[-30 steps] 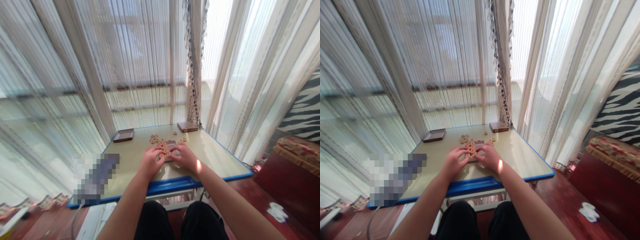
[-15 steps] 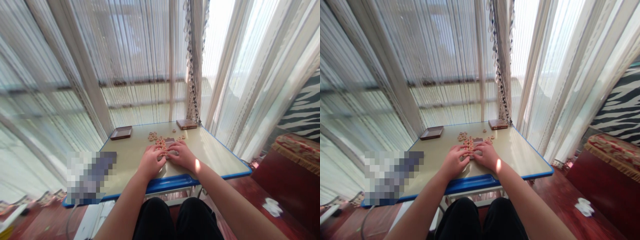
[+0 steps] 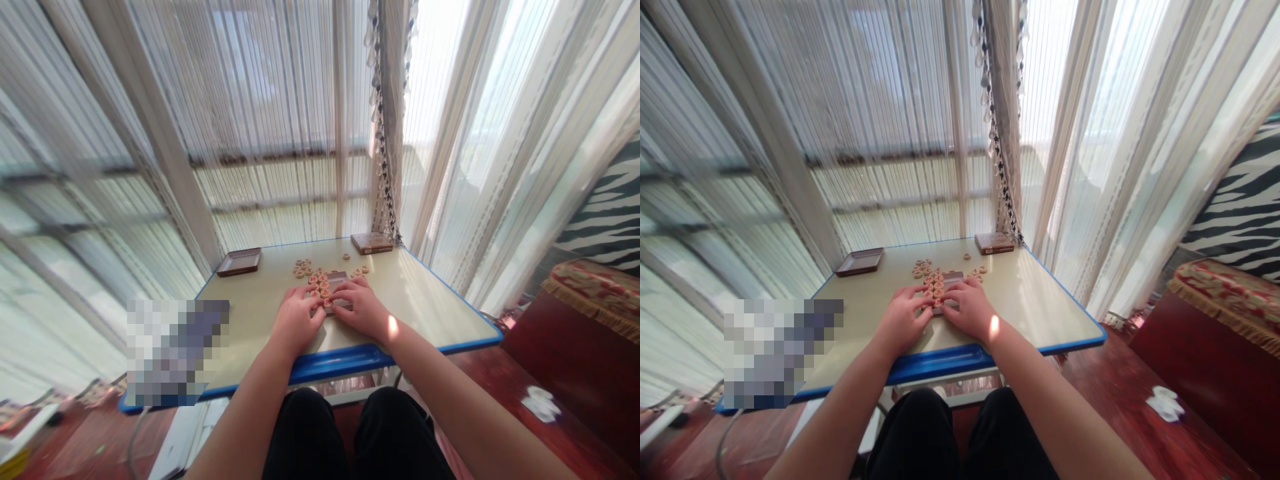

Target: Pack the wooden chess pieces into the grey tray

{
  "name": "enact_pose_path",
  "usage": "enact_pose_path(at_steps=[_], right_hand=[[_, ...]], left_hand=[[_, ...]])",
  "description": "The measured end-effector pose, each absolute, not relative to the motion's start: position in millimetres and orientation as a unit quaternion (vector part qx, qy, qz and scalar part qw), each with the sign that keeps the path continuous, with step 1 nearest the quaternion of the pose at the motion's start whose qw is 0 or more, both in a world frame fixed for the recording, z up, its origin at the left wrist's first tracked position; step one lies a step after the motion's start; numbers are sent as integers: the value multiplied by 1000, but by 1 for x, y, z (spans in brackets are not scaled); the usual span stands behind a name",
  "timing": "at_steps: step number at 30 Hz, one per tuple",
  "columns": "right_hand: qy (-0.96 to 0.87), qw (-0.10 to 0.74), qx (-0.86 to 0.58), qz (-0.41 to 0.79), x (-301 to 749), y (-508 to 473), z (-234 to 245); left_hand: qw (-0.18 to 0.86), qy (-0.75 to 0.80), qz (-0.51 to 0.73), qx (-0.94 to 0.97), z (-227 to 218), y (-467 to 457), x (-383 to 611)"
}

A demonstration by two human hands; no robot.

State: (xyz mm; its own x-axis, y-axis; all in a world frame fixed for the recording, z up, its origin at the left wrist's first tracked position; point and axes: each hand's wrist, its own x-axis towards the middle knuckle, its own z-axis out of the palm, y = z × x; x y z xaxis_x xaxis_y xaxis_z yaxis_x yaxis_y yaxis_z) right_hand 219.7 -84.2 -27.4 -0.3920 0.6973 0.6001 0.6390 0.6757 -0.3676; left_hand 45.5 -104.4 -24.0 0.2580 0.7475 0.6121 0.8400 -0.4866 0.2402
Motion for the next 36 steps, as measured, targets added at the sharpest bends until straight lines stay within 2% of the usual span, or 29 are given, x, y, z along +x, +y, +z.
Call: enact_pose_path(at_steps=[21, 36], right_hand=[[-826, 392, -404, 7, 220, -84, -27], [-819, 393, -417, 32, 226, -90, -26]], left_hand=[[47, -510, -340, -789, -22, -107, 47], [46, -504, -372, -778, -21, -109, 44]])
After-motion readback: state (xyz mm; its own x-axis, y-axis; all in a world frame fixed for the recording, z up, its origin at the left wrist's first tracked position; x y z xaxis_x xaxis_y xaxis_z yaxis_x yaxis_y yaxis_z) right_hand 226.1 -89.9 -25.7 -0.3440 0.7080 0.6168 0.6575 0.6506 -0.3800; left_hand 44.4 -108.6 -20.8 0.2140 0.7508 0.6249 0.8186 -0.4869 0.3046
